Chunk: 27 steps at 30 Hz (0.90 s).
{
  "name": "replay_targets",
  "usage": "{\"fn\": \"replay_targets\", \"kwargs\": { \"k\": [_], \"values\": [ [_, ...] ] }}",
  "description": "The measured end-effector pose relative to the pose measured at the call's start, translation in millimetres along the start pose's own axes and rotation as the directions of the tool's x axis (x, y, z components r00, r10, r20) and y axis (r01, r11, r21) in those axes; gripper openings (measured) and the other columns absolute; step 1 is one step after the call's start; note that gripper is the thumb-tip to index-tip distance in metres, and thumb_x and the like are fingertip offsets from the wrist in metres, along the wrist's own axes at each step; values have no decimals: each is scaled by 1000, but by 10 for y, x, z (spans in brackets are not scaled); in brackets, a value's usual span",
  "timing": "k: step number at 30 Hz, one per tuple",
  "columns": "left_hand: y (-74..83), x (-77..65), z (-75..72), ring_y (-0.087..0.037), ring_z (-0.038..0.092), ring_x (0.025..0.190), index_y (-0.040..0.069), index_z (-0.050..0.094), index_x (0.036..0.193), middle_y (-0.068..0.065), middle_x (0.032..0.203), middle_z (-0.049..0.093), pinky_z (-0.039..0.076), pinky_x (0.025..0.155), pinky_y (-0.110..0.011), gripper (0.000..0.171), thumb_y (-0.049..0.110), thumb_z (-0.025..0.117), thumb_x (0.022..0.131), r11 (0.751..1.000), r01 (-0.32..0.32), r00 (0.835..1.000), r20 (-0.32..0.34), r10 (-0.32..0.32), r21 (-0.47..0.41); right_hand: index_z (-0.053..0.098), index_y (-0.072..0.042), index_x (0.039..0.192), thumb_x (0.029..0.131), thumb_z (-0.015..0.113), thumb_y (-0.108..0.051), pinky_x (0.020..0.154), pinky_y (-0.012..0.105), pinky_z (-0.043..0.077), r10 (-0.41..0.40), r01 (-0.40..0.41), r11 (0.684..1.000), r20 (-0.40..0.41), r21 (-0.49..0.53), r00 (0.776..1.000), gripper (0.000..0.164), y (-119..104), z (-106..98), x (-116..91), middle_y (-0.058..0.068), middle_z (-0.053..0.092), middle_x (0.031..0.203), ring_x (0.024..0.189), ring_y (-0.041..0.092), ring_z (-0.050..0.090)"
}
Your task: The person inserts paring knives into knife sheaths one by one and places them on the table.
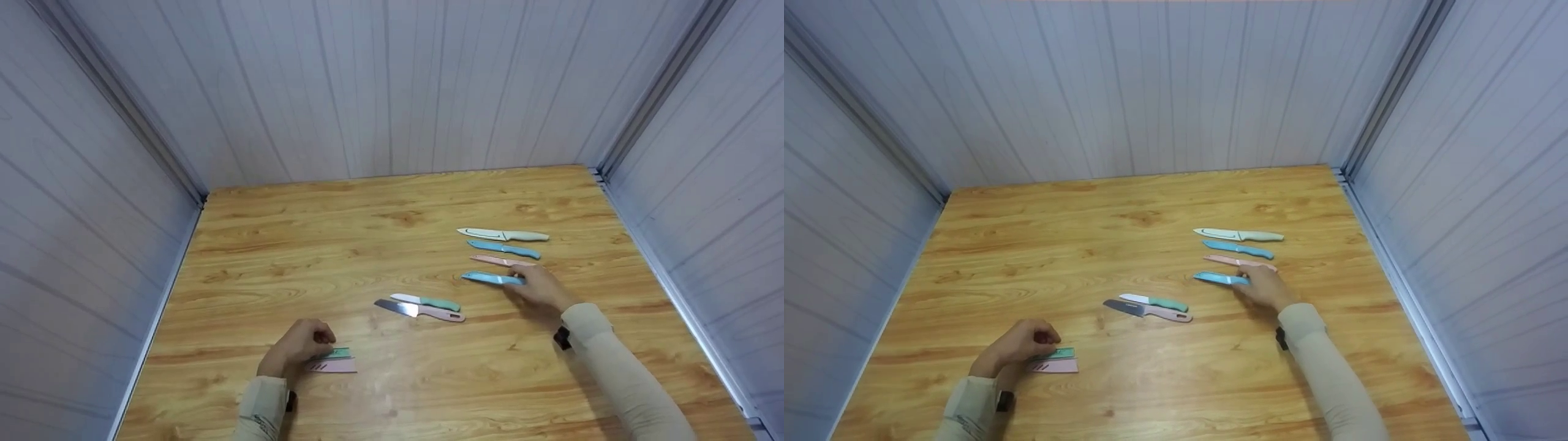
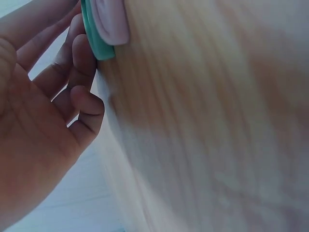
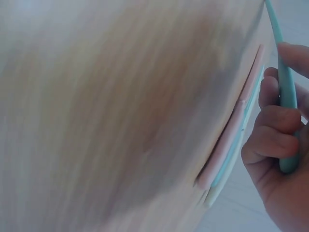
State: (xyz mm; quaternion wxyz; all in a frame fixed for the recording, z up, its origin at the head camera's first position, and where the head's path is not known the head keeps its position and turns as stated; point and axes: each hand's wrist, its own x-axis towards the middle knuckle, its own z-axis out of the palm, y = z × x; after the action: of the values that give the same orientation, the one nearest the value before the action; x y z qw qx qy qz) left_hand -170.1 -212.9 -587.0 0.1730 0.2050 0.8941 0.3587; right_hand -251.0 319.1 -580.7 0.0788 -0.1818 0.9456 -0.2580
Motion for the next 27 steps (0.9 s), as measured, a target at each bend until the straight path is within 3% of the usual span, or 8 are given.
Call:
{"fn": "replay_targets", "kwargs": {
  "k": [4,11,15,19,27],
  "values": [
    [7,-4,-11,-13,54,75,9,71,89,3,82,61,46,66,-30,8,4,71,83,1000,18,1000,2,-18,-4,62,-9,112,94,60,-26,79,49,46,12,-11,997,13,-72,1000,25,39,-8,-3,12,64,105,95,31,60],
    [6,-21,8,-11,55,72,9,72,88,6,80,60,46,64,-27,5,5,70,84,1000,1,1000,-20,-1,19,64,-7,110,95,60,-26,74,47,47,26,-11,964,55,-267,998,25,7,-10,-4,10,60,101,86,28,59],
    [18,-31,9,-10,56,72,10,72,88,7,80,61,47,65,-29,4,11,71,85,1000,-5,1000,-13,5,-1,65,-6,107,95,59,-24,72,45,47,-9,29,943,62,-333,998,22,-9,-13,-12,11,55,98,83,27,56],
    [8,-37,27,-10,56,72,12,72,88,7,80,61,47,65,-29,5,13,73,83,999,-39,999,4,39,2,65,-3,105,94,60,-18,71,44,46,-61,79,929,61,-363,996,18,13,-13,-6,14,54,96,82,27,53],
    [13,-21,32,-10,53,69,12,70,82,7,77,59,46,63,-29,7,7,75,80,999,-42,999,-13,43,26,65,-6,108,93,62,-14,69,42,46,-56,74,944,65,-322,996,17,19,-14,12,11,54,96,81,24,53]
  ]
}}
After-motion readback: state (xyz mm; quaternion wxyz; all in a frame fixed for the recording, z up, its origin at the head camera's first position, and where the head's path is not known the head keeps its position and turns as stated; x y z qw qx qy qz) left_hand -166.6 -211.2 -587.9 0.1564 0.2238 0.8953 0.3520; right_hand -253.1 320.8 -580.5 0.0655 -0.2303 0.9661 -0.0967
